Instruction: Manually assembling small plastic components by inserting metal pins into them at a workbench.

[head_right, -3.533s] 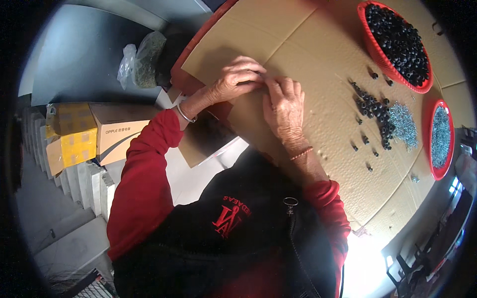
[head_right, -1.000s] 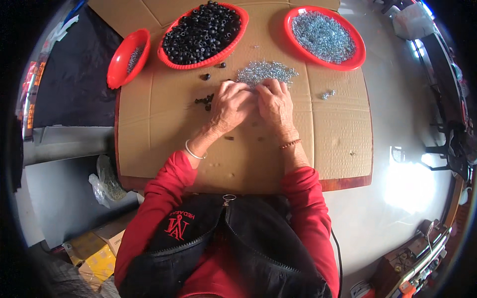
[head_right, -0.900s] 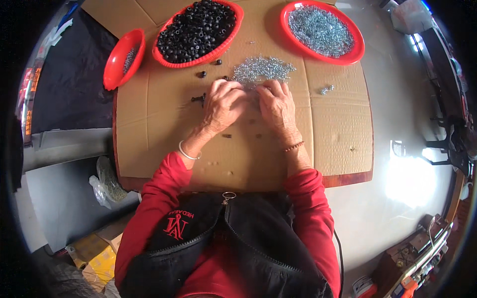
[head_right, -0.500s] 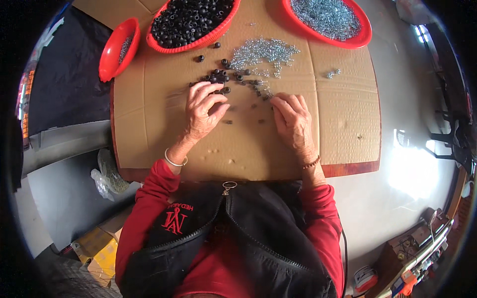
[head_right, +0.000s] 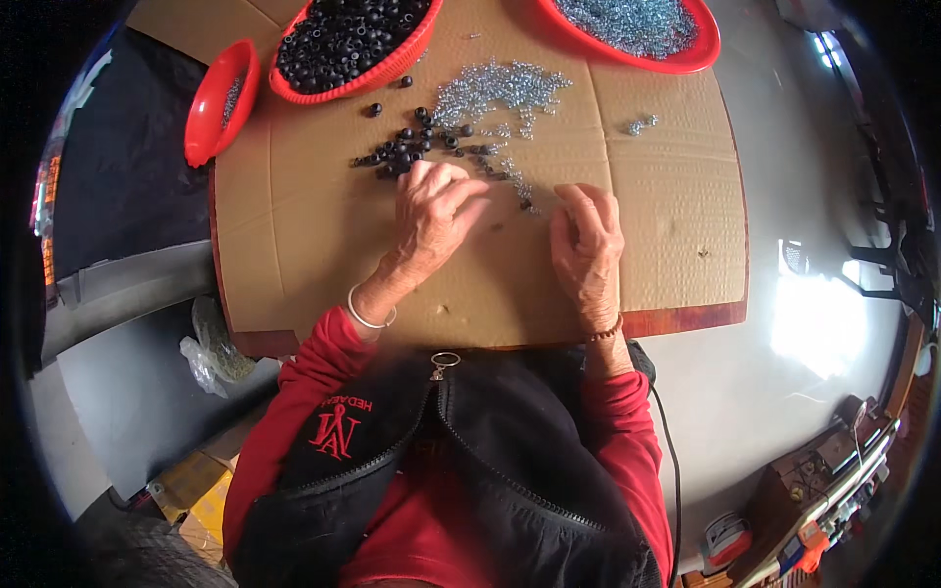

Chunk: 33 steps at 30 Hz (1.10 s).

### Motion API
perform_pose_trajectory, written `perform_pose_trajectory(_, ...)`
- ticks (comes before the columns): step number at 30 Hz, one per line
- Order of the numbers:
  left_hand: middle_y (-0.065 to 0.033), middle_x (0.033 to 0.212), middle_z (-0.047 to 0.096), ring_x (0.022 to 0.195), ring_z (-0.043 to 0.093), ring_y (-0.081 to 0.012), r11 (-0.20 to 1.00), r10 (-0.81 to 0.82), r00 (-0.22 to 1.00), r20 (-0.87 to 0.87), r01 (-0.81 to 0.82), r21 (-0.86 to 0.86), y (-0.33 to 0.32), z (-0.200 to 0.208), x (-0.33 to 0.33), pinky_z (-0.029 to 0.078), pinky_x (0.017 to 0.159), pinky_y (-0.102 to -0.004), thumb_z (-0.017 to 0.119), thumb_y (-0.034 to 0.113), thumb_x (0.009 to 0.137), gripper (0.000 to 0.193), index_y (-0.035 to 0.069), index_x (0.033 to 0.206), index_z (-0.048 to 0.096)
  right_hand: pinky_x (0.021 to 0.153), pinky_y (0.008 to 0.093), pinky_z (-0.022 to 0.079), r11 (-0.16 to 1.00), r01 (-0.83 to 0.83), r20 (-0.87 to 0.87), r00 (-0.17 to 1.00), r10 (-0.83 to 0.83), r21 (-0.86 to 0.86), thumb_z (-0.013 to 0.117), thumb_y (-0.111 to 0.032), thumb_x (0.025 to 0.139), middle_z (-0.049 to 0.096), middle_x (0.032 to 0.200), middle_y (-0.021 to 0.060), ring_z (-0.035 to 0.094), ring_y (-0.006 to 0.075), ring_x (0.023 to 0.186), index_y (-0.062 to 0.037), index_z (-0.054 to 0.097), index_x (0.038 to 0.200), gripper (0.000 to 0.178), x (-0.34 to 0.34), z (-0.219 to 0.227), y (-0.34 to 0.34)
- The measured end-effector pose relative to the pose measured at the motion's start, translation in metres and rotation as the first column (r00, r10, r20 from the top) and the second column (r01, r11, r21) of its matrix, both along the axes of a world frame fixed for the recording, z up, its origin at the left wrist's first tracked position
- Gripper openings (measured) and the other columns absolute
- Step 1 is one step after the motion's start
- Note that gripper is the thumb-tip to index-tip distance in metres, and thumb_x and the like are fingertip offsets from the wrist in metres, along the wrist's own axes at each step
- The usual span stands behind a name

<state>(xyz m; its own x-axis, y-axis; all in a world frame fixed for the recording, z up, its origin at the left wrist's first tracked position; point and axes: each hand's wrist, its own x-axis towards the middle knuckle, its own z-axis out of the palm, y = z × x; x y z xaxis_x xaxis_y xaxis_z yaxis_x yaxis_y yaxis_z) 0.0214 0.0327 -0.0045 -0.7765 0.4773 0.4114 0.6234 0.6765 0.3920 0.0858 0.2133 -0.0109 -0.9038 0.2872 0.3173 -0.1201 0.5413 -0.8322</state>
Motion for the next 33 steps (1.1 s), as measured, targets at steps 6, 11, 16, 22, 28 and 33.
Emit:
perform_pose_trajectory(6,0.0004,0.081,0.057,0.072,0.051,-0.0131,0.964,-0.05,0.977,0.209,-0.007,0.265,-0.005,0.0,0.004,0.04,0.062,-0.0269,0.068,0.01,0.072,0.014,0.011,0.085,0.064,0.064,0.0319,0.046,0.939,-0.079,-0.037,0.995,0.097,0.335,0.06,0.003,0.073,0.054,0.088,0.0106,0.055,0.0264,0.075,-0.0022,0.059,0.092,0.02,-0.002,0.001,-0.006)
perform_pose_trajectory(11,-0.0073,0.086,0.062,0.066,0.055,-0.0089,0.288,-0.755,0.308,0.579,-0.637,0.715,-0.029,0.012,0.013,0.043,0.056,-0.0205,0.063,0.014,0.081,0.019,0.004,0.097,0.06,0.068,0.0354,0.044,0.9,-0.103,-0.052,0.989,0.138,0.424,0.061,0.002,0.072,0.055,0.084,0.0106,0.053,0.0287,0.073,-0.0022,0.058,0.088,0.017,-0.005,0.0,-0.008)
perform_pose_trajectory(16,-0.006,0.086,0.061,0.068,0.053,-0.0084,0.126,-0.877,0.24,0.417,-0.722,0.68,-0.039,0.013,0.027,0.042,0.056,-0.0219,0.062,0.012,0.081,0.019,0.005,0.099,0.06,0.065,0.0287,0.046,0.979,-0.061,-0.083,0.993,0.078,0.194,0.059,0.004,0.075,0.057,0.082,0.0103,0.057,0.0231,0.072,-0.0017,0.058,0.086,0.013,-0.003,0.0,-0.002)
perform_pose_trajectory(22,-0.0049,0.086,0.06,0.068,0.053,-0.0088,0.123,-0.851,0.298,0.433,-0.689,0.715,-0.044,0.014,0.039,0.042,0.056,-0.0224,0.062,0.01,0.081,0.018,0.007,0.099,0.06,0.063,0.0224,0.043,0.958,-0.092,0.082,0.99,0.118,-0.27,0.058,0.003,0.079,0.059,0.081,0.0022,0.054,0.0101,0.069,-0.0008,0.059,0.087,0.009,0.002,0.0,0.0)
perform_pose_trajectory(28,-0.007,0.087,0.061,0.068,0.054,-0.0094,0.17,-0.822,0.294,0.488,-0.691,0.703,-0.046,0.024,0.05,0.044,0.057,-0.0224,0.061,0.007,0.081,0.017,0.006,0.098,0.06,0.062,0.0232,0.042,0.23,-0.133,-0.052,0.943,0.329,-0.964,0.055,0.001,0.082,0.059,0.084,0.0059,0.053,0.0114,0.07,0.0005,0.059,0.093,0.011,0.01,0.015,-0.013)
perform_pose_trajectory(33,-0.0077,0.087,0.06,0.066,0.052,-0.01,0.217,-0.796,0.281,0.537,-0.696,0.685,-0.043,0.028,0.052,0.043,0.056,-0.023,0.057,0.006,0.083,0.018,0.004,0.101,0.059,0.062,0.0233,0.043,0.156,-0.129,-0.062,0.924,0.376,-0.979,0.055,0.001,0.083,0.059,0.085,0.0062,0.054,0.0119,0.071,0.0003,0.059,0.092,0.011,0.014,0.017,-0.018)
